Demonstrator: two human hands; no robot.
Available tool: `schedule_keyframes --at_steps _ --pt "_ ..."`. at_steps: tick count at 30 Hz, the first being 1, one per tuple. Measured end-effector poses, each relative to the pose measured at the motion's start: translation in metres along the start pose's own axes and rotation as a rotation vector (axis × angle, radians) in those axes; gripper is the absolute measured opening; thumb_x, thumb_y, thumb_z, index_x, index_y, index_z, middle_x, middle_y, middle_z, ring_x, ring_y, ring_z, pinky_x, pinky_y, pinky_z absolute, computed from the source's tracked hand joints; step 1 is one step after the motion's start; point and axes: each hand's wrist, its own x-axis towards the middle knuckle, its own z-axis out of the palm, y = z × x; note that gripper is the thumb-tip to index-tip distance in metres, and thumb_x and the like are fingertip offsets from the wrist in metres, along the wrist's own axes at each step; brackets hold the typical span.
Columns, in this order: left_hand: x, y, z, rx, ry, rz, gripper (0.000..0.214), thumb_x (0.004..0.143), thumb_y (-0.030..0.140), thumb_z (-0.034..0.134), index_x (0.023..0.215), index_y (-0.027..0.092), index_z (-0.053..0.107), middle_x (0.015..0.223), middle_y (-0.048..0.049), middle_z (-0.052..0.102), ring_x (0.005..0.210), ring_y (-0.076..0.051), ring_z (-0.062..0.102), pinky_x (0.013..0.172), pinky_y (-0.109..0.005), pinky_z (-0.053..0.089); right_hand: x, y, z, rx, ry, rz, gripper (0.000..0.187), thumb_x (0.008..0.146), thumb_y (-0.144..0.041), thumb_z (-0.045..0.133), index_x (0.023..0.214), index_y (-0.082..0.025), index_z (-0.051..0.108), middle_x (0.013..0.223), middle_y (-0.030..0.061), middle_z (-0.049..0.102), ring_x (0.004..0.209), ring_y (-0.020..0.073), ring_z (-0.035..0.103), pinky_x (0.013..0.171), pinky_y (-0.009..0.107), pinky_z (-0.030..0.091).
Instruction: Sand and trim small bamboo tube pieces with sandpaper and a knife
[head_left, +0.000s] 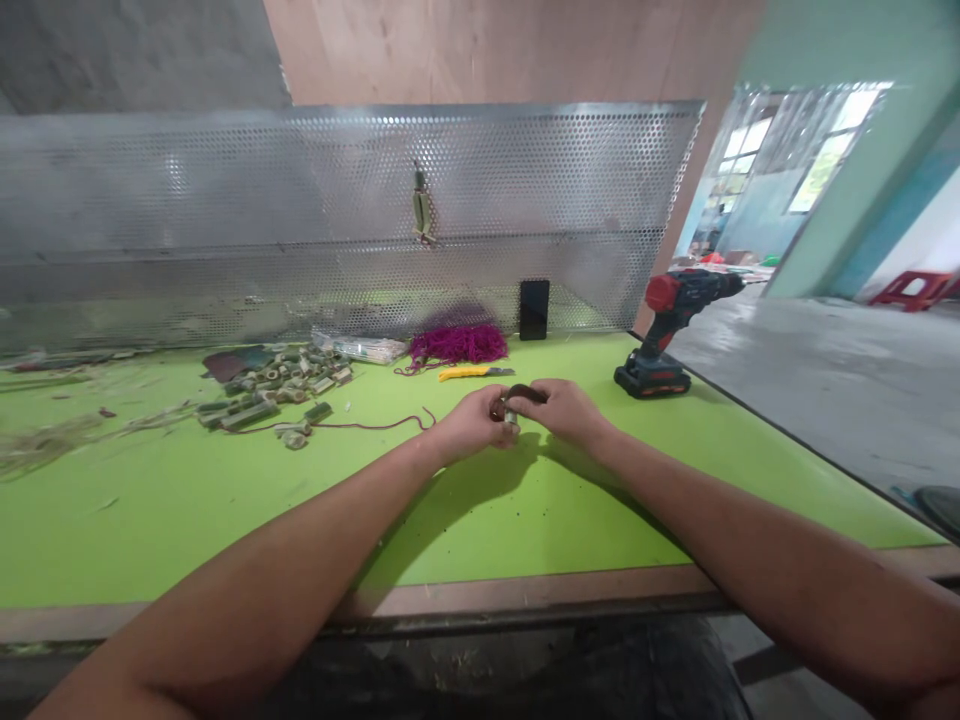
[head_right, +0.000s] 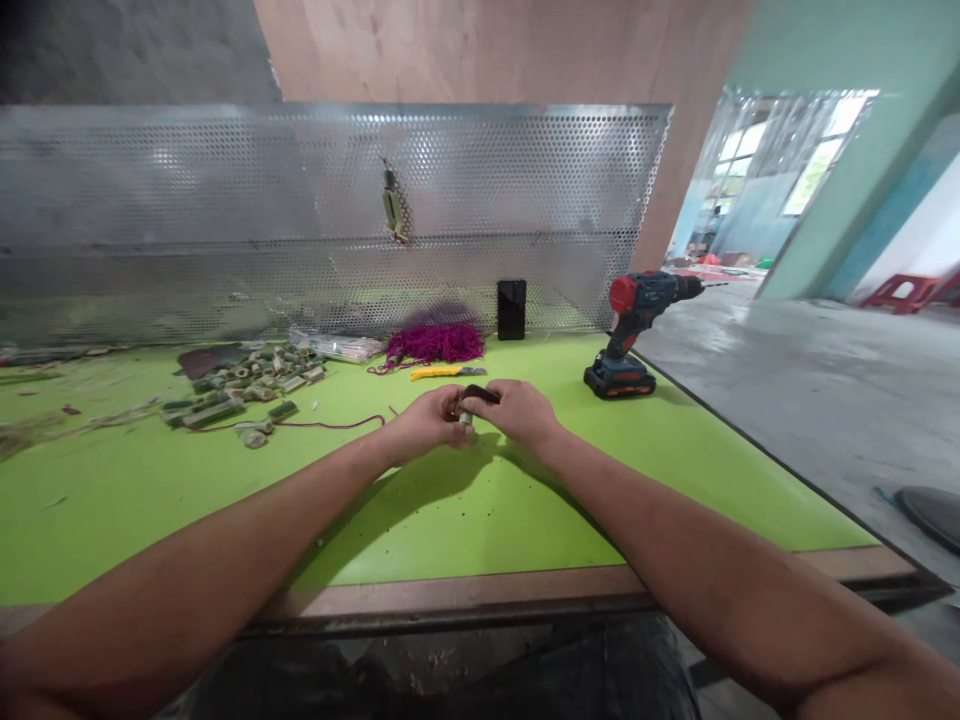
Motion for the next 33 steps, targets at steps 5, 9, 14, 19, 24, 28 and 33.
schedule_keyframes --at_steps 5,9,14,19,24,28,33 --pt "-0.003 0.002 0.001 0.020 -0.013 -0.007 0.034 0.074 0.019 0.073 0.104 0.013 0.057 0.083 -0.0014 0.059 0.068 -0.012 0.062 0.068 -0.033 0.058 0.000 -0.001 0.000 0.002 -0.006 -0.006 0.047 0.082 -0.062 0.057 0.072 -0.017 0.065 0.065 0.0029 0.061 0.058 0.0137 0.050 0.052 0.025 0.028" --pt "-0.006 0.004 0.002 0.006 0.020 -0.036 0.035 0.074 0.017 0.072 0.105 0.014 0.055 0.081 -0.0003 0.059 0.067 -0.012 0.062 0.069 -0.035 0.059 0.001 -0.002 0.002 -0.012 0.030 -0.022 0.048 0.082 -0.063 0.056 0.070 -0.017 0.065 0.064 0.0026 0.060 0.056 0.0135 0.048 0.052 0.026 0.027" --pt "-0.010 0.012 0.003 0.015 -0.004 -0.047 0.034 0.074 0.014 0.071 0.104 0.013 0.056 0.083 -0.0018 0.061 0.069 -0.012 0.064 0.069 -0.033 0.059 -0.001 -0.002 0.003 0.046 -0.027 -0.074 0.046 0.080 -0.062 0.058 0.069 -0.017 0.063 0.060 0.0008 0.057 0.056 0.0130 0.048 0.052 0.025 0.027" --pt "-0.009 0.013 0.004 0.034 -0.004 -0.051 0.034 0.073 0.016 0.072 0.101 0.013 0.055 0.081 -0.0003 0.057 0.068 -0.011 0.062 0.068 -0.033 0.058 -0.004 -0.004 -0.001 0.009 0.052 -0.025 0.045 0.082 -0.060 0.057 0.070 -0.017 0.064 0.062 0.0017 0.058 0.057 0.0132 0.047 0.052 0.026 0.026" --pt "-0.004 0.005 -0.001 0.018 -0.009 0.005 0.038 0.071 0.015 0.071 0.106 0.014 0.056 0.090 -0.0040 0.061 0.074 -0.013 0.063 0.068 -0.031 0.057 -0.005 -0.010 -0.001 -0.017 -0.010 -0.097 0.044 0.081 -0.059 0.060 0.069 -0.017 0.065 0.061 0.0015 0.058 0.057 0.0126 0.046 0.052 0.025 0.026" --pt "-0.004 0.004 -0.004 0.002 0.015 0.016 0.042 0.070 0.018 0.073 0.108 0.014 0.055 0.088 -0.0031 0.059 0.072 -0.014 0.062 0.067 -0.032 0.056 -0.003 -0.011 0.002 0.024 0.050 -0.057 0.044 0.082 -0.059 0.058 0.073 -0.017 0.067 0.063 0.0016 0.060 0.057 0.0129 0.048 0.053 0.025 0.027" --pt "-0.004 0.009 -0.004 0.037 0.023 0.038 0.041 0.068 0.013 0.071 0.106 0.014 0.056 0.085 -0.0026 0.059 0.071 -0.014 0.060 0.063 -0.028 0.053 -0.001 -0.007 0.004 0.049 0.042 -0.094 0.045 0.080 -0.061 0.060 0.074 -0.017 0.069 0.063 0.0015 0.059 0.058 0.0130 0.048 0.053 0.026 0.028"
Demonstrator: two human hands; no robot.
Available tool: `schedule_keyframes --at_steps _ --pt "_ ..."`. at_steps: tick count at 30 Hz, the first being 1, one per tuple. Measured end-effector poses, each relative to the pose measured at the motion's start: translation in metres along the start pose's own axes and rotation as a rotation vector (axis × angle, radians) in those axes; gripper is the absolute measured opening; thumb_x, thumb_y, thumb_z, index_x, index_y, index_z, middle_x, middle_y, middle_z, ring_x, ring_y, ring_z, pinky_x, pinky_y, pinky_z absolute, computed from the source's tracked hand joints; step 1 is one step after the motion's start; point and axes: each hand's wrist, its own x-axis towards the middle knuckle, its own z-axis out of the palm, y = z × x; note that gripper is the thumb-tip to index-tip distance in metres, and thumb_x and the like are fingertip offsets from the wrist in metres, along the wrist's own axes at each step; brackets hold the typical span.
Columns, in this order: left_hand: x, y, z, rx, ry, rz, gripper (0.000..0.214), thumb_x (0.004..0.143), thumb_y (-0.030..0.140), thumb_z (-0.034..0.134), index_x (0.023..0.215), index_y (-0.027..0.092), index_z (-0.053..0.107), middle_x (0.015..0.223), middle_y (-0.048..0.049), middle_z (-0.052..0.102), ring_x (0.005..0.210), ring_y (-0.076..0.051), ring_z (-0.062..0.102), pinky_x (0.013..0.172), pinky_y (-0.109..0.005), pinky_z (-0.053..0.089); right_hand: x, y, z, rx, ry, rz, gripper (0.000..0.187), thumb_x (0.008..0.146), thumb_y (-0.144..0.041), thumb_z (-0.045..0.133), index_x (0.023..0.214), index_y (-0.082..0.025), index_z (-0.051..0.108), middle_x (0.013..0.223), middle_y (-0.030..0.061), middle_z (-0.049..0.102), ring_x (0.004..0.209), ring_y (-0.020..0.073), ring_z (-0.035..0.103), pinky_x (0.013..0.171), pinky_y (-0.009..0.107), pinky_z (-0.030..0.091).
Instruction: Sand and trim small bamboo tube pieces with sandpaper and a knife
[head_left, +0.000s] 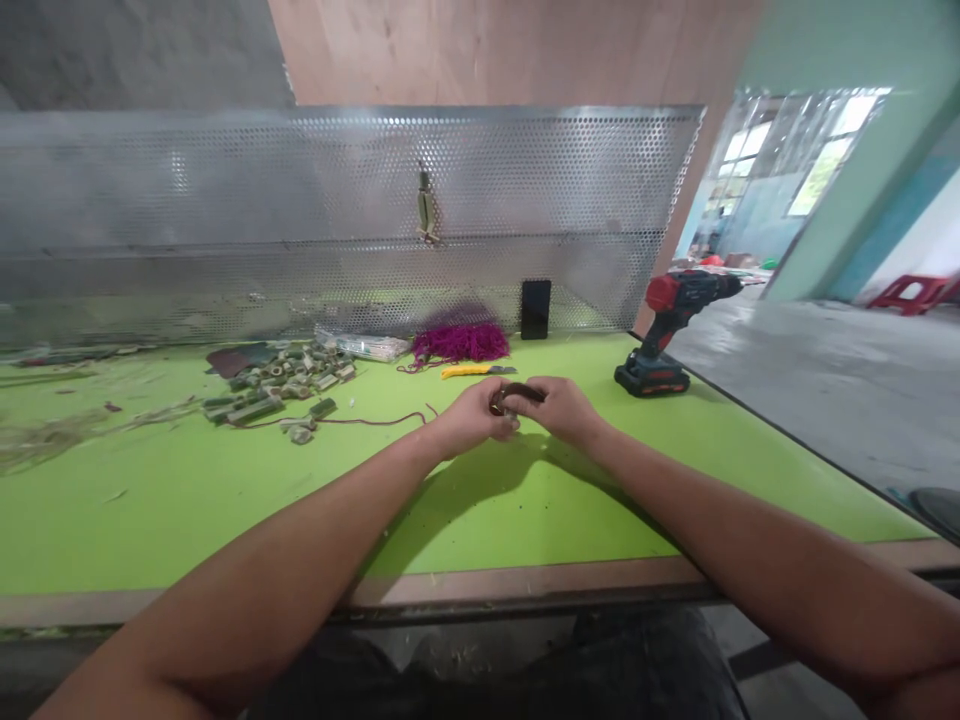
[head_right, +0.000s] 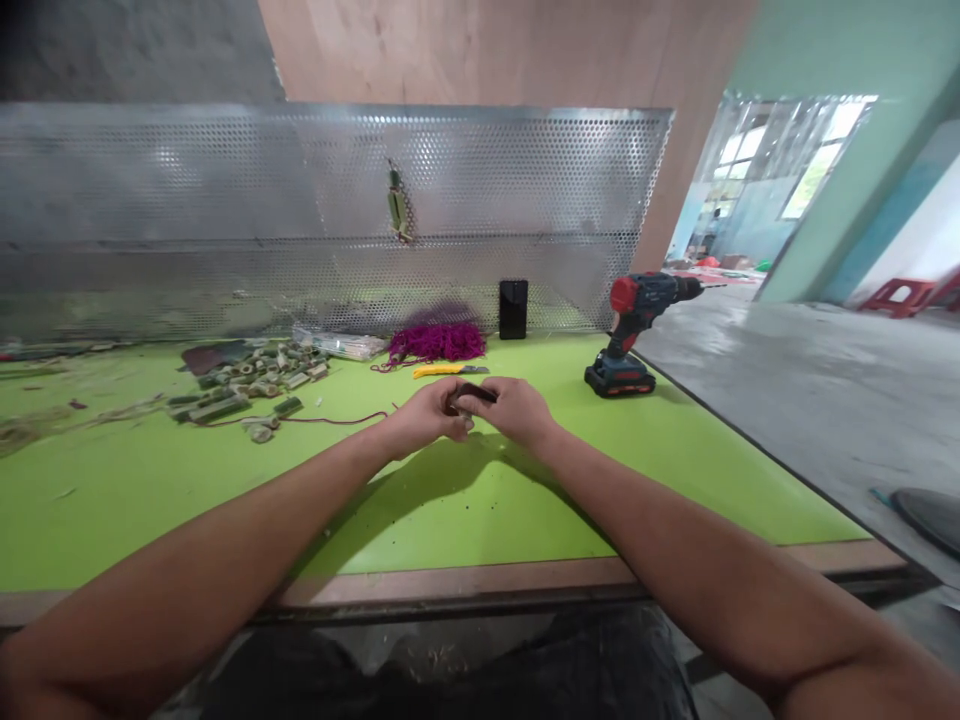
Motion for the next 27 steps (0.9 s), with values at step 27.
schedule_keyframes --at_steps 27 --pt "0.001 0.007 0.000 -0.398 0.103 -0.148 0.057 0.081 0.013 0.069 0.133 0.022 0.049 0.099 -0.0053 0.063 0.070 -0.012 0.067 0.073 -0.032 0.058 0.001 0.015 -0.007 0.307 0.097 0.066 0.053 0.076 -0.067 0.062 0.076 -0.014 0.068 0.065 0.0012 0.056 0.061 0.0138 0.046 0.055 0.026 0.031"
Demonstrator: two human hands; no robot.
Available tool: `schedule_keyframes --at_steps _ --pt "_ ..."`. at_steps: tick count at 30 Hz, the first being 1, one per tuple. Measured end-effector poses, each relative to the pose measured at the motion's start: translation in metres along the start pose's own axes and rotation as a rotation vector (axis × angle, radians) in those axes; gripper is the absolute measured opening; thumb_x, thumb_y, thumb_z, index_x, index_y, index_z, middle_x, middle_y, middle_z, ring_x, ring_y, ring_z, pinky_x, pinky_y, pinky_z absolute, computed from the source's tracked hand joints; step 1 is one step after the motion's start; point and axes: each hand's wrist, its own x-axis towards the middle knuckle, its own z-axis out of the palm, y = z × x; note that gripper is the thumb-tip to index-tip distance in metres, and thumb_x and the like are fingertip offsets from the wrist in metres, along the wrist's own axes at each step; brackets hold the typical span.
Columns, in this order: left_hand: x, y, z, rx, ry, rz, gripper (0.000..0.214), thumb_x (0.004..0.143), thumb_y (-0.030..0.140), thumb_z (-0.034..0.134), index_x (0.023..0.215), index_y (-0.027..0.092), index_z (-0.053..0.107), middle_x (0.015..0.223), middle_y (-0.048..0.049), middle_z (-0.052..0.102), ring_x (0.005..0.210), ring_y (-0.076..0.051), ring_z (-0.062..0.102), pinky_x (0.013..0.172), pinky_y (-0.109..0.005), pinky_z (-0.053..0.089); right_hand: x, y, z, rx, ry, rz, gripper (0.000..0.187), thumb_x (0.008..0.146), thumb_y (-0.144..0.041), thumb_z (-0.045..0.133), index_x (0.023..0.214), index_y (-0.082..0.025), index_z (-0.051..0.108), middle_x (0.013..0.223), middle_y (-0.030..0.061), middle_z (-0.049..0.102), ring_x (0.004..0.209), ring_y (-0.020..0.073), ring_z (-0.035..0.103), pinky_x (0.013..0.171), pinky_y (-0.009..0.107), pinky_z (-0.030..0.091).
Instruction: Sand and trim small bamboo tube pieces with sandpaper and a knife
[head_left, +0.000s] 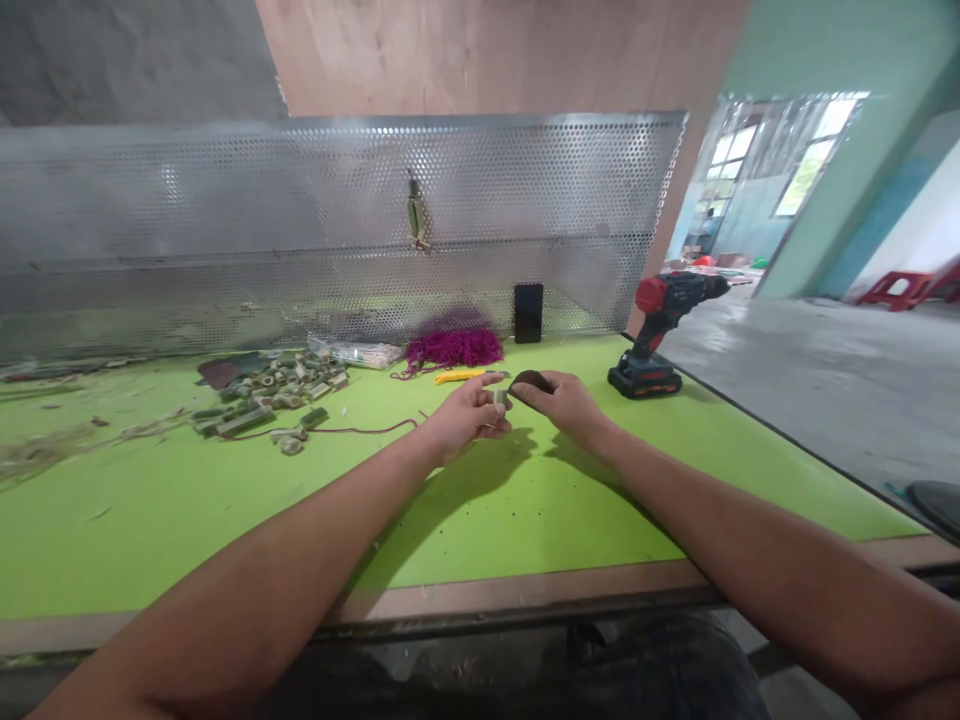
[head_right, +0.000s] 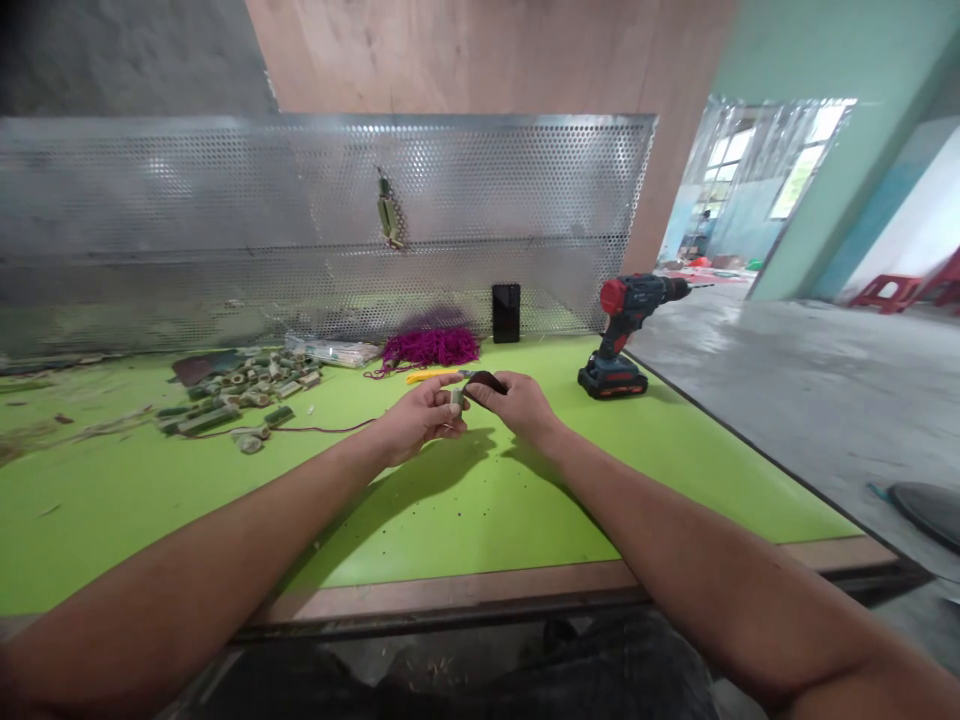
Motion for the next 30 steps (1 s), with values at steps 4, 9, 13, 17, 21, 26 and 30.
schedule_keyframes --at_steps 4,9,13,17,21,26,30 --pt "-0.002 0.001 0.001 0.201 -0.001 0.035 0.047 0.078 0.012 0.070 0.123 0.019 0.059 0.094 -0.0047 0.065 0.077 -0.015 0.069 0.083 -0.038 0.055 -0.003 -0.006 0.000 0.012 0.021 -0.014 0.050 0.078 -0.064 0.062 0.078 -0.015 0.069 0.066 0.0014 0.057 0.062 0.0143 0.047 0.056 0.027 0.033" --pt "0.000 0.002 0.001 0.294 0.077 0.080 0.024 0.074 0.010 0.071 0.097 0.014 0.065 0.085 -0.0051 0.069 0.085 -0.018 0.068 0.083 -0.036 0.052 -0.006 -0.011 0.000 0.092 0.051 -0.006 0.048 0.079 -0.062 0.063 0.075 -0.015 0.067 0.064 0.0001 0.054 0.061 0.0131 0.044 0.055 0.026 0.031" --pt "0.004 -0.003 -0.001 0.371 0.113 0.158 0.023 0.070 0.017 0.074 0.091 0.014 0.065 0.083 -0.0041 0.068 0.075 -0.014 0.064 0.074 -0.030 0.050 -0.007 -0.011 0.004 0.074 -0.020 -0.040 0.046 0.077 -0.061 0.065 0.076 -0.015 0.068 0.064 0.0001 0.054 0.062 0.0132 0.045 0.055 0.026 0.032" --pt "0.006 -0.010 -0.002 0.426 0.088 0.231 0.023 0.070 0.023 0.075 0.088 0.015 0.064 0.071 -0.0004 0.063 0.062 -0.010 0.056 0.062 -0.025 0.045 -0.006 -0.010 0.004 -0.027 -0.058 -0.083 0.045 0.077 -0.060 0.066 0.075 -0.015 0.069 0.065 0.0007 0.056 0.062 0.0134 0.045 0.056 0.026 0.032" --pt "0.008 -0.012 -0.001 0.339 0.105 0.300 0.021 0.068 0.019 0.073 0.084 0.015 0.061 0.091 -0.0051 0.066 0.078 -0.014 0.063 0.073 -0.029 0.049 -0.004 -0.006 -0.002 0.030 0.069 -0.018 0.049 0.078 -0.064 0.063 0.073 -0.016 0.065 0.061 -0.0009 0.051 0.059 0.0126 0.041 0.054 0.026 0.029" --pt "0.003 -0.007 -0.001 0.417 0.162 0.424 0.020 0.067 0.022 0.077 0.082 0.016 0.067 0.115 -0.0072 0.060 0.096 -0.016 0.060 0.085 -0.030 0.047 -0.005 -0.008 -0.004 0.096 0.101 -0.007 0.049 0.079 -0.065 0.062 0.069 -0.017 0.060 0.060 -0.0023 0.045 0.059 0.0121 0.037 0.053 0.027 0.027" --pt "0.001 0.000 -0.003 0.317 0.182 0.290 0.028 0.070 0.030 0.079 0.092 0.017 0.066 0.084 -0.0006 0.061 0.075 -0.011 0.054 0.073 -0.027 0.046 -0.006 -0.012 -0.001 0.094 0.060 -0.022 0.049 0.079 -0.064 0.062 0.070 -0.017 0.060 0.061 -0.0015 0.046 0.059 0.0125 0.038 0.053 0.027 0.027"
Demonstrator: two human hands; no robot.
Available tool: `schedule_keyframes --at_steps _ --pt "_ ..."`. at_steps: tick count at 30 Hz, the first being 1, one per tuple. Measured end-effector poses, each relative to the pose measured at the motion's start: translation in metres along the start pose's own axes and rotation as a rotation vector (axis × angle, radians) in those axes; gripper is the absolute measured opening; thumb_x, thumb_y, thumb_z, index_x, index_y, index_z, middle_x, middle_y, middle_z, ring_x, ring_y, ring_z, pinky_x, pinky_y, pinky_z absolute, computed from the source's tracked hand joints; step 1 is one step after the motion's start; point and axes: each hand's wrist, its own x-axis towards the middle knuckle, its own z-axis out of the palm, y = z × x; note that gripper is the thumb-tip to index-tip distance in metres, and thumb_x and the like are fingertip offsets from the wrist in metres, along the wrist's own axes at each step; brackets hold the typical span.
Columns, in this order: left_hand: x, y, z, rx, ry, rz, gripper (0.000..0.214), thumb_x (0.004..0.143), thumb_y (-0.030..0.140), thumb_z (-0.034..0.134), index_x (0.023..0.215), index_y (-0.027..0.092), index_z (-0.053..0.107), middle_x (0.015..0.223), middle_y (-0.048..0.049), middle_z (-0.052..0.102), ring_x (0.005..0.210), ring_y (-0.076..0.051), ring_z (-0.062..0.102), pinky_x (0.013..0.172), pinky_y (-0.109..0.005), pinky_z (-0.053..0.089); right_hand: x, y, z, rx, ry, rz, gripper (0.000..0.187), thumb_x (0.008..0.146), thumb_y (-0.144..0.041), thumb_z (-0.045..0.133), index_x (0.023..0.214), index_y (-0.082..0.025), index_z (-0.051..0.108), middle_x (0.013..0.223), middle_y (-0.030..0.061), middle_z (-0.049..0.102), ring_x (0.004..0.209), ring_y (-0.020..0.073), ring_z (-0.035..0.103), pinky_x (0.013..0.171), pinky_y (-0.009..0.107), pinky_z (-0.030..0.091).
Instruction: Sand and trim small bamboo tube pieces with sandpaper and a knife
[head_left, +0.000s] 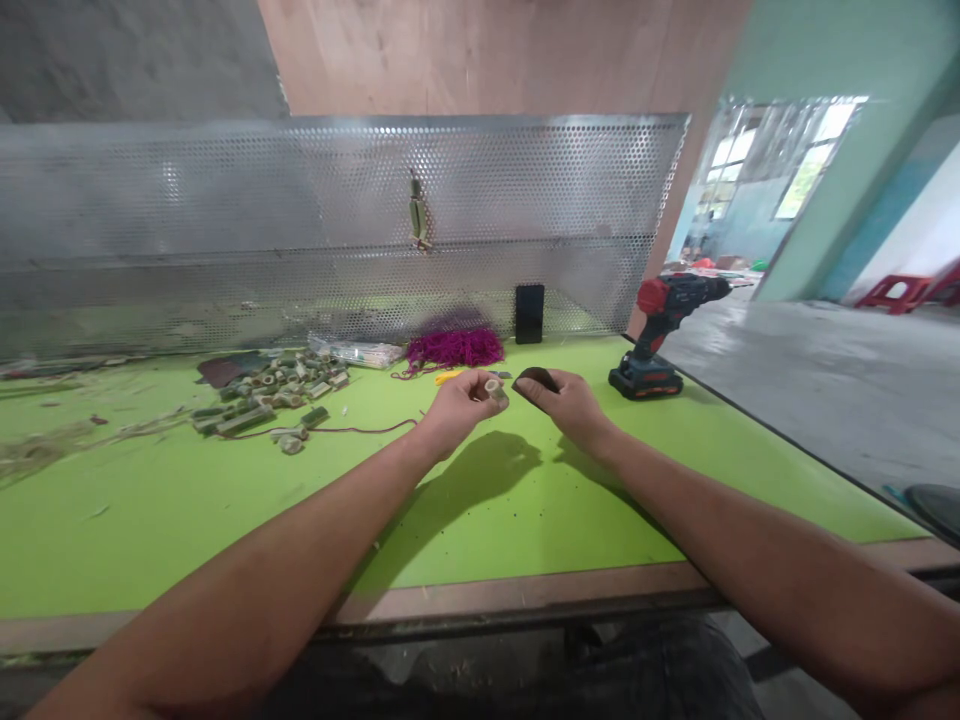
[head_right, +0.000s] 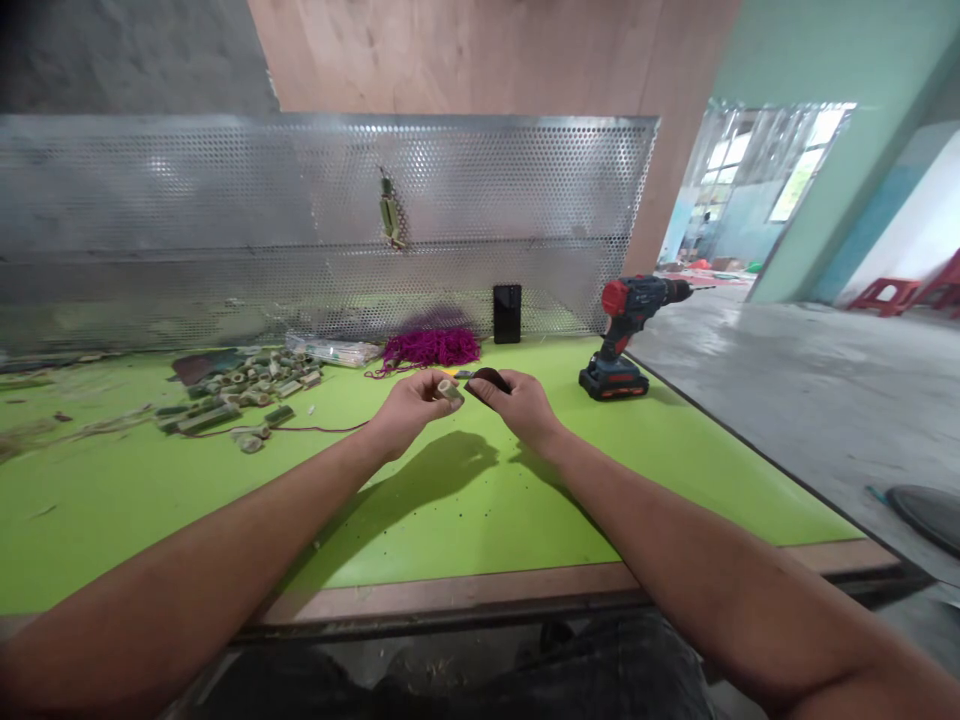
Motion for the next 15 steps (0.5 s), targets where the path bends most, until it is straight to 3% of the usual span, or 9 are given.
schedule_keyframes --at_steps 6,11,15 --pt "0.0024 0.0027 0.0015 -0.356 -0.041 -0.210 0.030 0.069 0.016 0.080 0.090 0.013 0.059 0.083 -0.0014 0.066 0.077 -0.011 0.064 0.087 -0.033 0.051 -0.0012 -0.0004 -0.0010 0.009 0.002 -0.012 0.047 0.081 -0.062 0.060 0.073 -0.016 0.063 0.063 -0.0006 0.048 0.061 0.0128 0.040 0.055 0.026 0.030" --pt "0.0021 0.0022 0.0057 -0.387 -0.089 -0.298 0.033 0.072 0.008 0.077 0.103 0.011 0.066 0.092 -0.0060 0.070 0.080 -0.011 0.067 0.092 -0.032 0.052 -0.0012 0.0010 0.0037 -0.058 -0.060 -0.051 0.047 0.081 -0.062 0.060 0.073 -0.016 0.065 0.064 0.0002 0.052 0.062 0.0135 0.043 0.055 0.026 0.031" --pt "0.0021 0.0005 0.0044 -0.373 -0.094 -0.257 0.030 0.068 0.013 0.081 0.095 0.011 0.067 0.082 -0.0040 0.069 0.070 -0.010 0.065 0.081 -0.031 0.054 0.0015 0.0033 0.0026 -0.165 0.018 -0.009 0.051 0.079 -0.066 0.059 0.071 -0.016 0.064 0.061 0.0000 0.051 0.059 0.0133 0.043 0.053 0.027 0.028"
